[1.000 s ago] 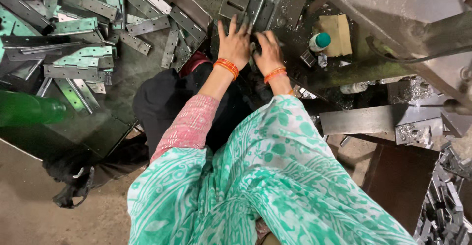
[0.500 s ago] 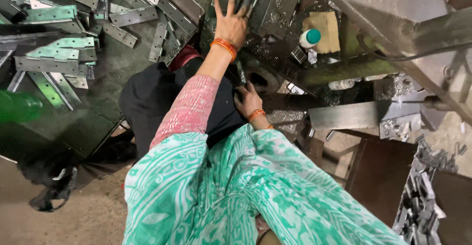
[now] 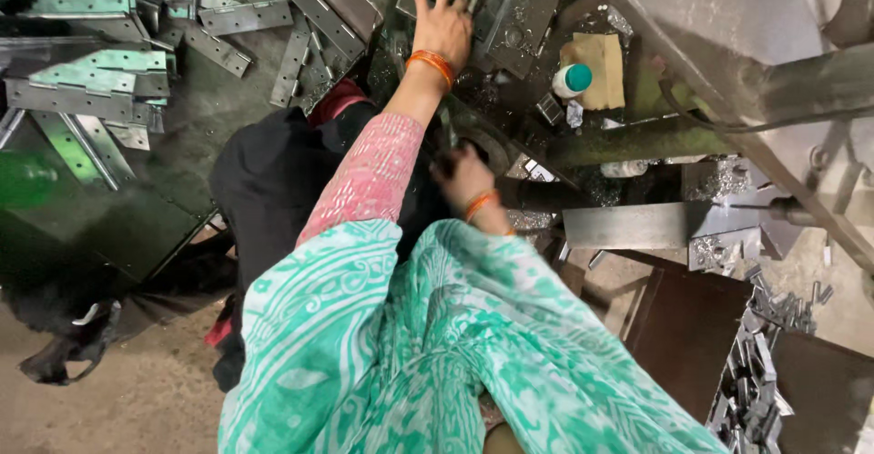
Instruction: The person sits at a manual press machine and repeatedly places metal brackets into the press, activates the lever to stamp or shape them, then removes and sets them aside. The person handles the brackets one at a time and maintains a steady rhythm throughout the clip.
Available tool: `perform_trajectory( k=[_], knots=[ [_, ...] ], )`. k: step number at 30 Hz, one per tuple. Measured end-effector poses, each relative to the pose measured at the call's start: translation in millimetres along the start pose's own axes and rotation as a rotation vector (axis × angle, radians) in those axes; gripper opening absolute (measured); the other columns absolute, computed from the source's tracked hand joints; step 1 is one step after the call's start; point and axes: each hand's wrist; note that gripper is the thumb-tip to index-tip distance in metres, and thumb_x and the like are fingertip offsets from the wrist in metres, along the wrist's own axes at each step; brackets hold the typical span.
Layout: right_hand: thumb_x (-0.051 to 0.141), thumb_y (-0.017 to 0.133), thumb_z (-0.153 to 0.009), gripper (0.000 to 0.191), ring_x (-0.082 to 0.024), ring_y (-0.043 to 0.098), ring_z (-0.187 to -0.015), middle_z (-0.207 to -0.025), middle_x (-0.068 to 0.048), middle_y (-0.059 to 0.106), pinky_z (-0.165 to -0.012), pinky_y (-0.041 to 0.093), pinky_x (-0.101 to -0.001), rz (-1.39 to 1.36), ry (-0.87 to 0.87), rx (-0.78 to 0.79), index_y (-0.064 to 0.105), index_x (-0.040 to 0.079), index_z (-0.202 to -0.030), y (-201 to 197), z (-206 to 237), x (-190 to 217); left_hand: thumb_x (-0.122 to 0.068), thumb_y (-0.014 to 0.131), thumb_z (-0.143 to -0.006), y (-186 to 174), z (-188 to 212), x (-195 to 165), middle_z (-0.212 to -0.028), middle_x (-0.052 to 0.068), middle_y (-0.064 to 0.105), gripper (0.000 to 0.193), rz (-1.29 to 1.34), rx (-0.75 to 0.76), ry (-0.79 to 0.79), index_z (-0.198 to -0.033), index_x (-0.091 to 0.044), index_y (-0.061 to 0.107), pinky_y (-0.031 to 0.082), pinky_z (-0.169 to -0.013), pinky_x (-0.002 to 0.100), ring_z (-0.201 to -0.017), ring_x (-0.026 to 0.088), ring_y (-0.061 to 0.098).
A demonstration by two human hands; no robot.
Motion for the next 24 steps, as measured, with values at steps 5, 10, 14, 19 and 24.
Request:
perform_trajectory(
  k=[5, 10, 14, 19, 24],
  knots=[
    [0.030, 0.076, -0.086, 0.031, -0.046, 0.065, -0.112, -0.143, -0.029, 0.054, -0.093, 0.056, -0.0488, -0.033, -0.013, -0.082, 0.074, 0.022, -0.116, 45, 23, -2, -0.022, 0.049, -0.100, 1, 13, 8, -0.156, 0.007, 0.050, 0.046, 0.041, -0.027, 0.022, -0.143, -0.010, 0.061, 0.005, -0.113, 0.080, -0.153, 0.040, 0.019],
    [0.030, 0.076, -0.085, 0.034, -0.048, 0.065, -0.114, -0.140, -0.029, 0.055, -0.094, 0.055, -0.0496, -0.049, -0.143, -0.025, 0.075, 0.021, -0.117, 17, 2, -14, -0.021, 0.050, -0.096, -1, 15, 3, -0.145, 0.008, 0.058, 0.050, 0.017, -0.196, 0.026, -0.144, -0.009, 0.061, 0.006, -0.114, 0.079, -0.149, 0.039, 0.024],
    [0.032, 0.076, -0.090, 0.047, -0.048, 0.064, -0.115, -0.132, -0.026, 0.064, -0.097, 0.054, -0.0509, 0.003, -0.131, 0.041, 0.066, 0.010, -0.130, -15, -17, -19, -0.020, 0.054, -0.095, -2, -6, -6, -0.136, 0.007, 0.061, 0.045, 0.029, -0.122, 0.018, -0.136, -0.009, 0.068, 0.012, -0.112, 0.078, -0.146, 0.038, 0.030],
    [0.033, 0.075, -0.088, 0.032, -0.046, 0.066, -0.107, -0.133, -0.030, 0.059, -0.089, 0.056, -0.0486, -0.025, -0.101, -0.089, 0.073, 0.014, -0.114, 15, 1, -8, -0.020, 0.058, -0.093, -6, -26, -11, -0.139, 0.005, 0.060, 0.032, 0.023, -0.054, 0.011, -0.117, -0.011, 0.076, 0.019, -0.111, 0.075, -0.143, 0.033, 0.034],
    [0.028, 0.072, -0.087, 0.024, -0.043, 0.068, -0.107, -0.134, -0.021, 0.064, -0.089, 0.057, -0.0478, -0.148, -0.013, -0.109, 0.075, 0.018, -0.108, 49, 21, -6, -0.018, 0.057, -0.097, -4, -10, -6, -0.144, 0.006, 0.059, 0.035, 0.030, -0.049, 0.021, -0.126, -0.012, 0.074, 0.021, -0.112, 0.074, -0.143, 0.033, 0.035]
  ],
)
Point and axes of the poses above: each hand's wrist, its own z-axis away from the middle knuckle, its own y-axis out of the palm, x = y × z
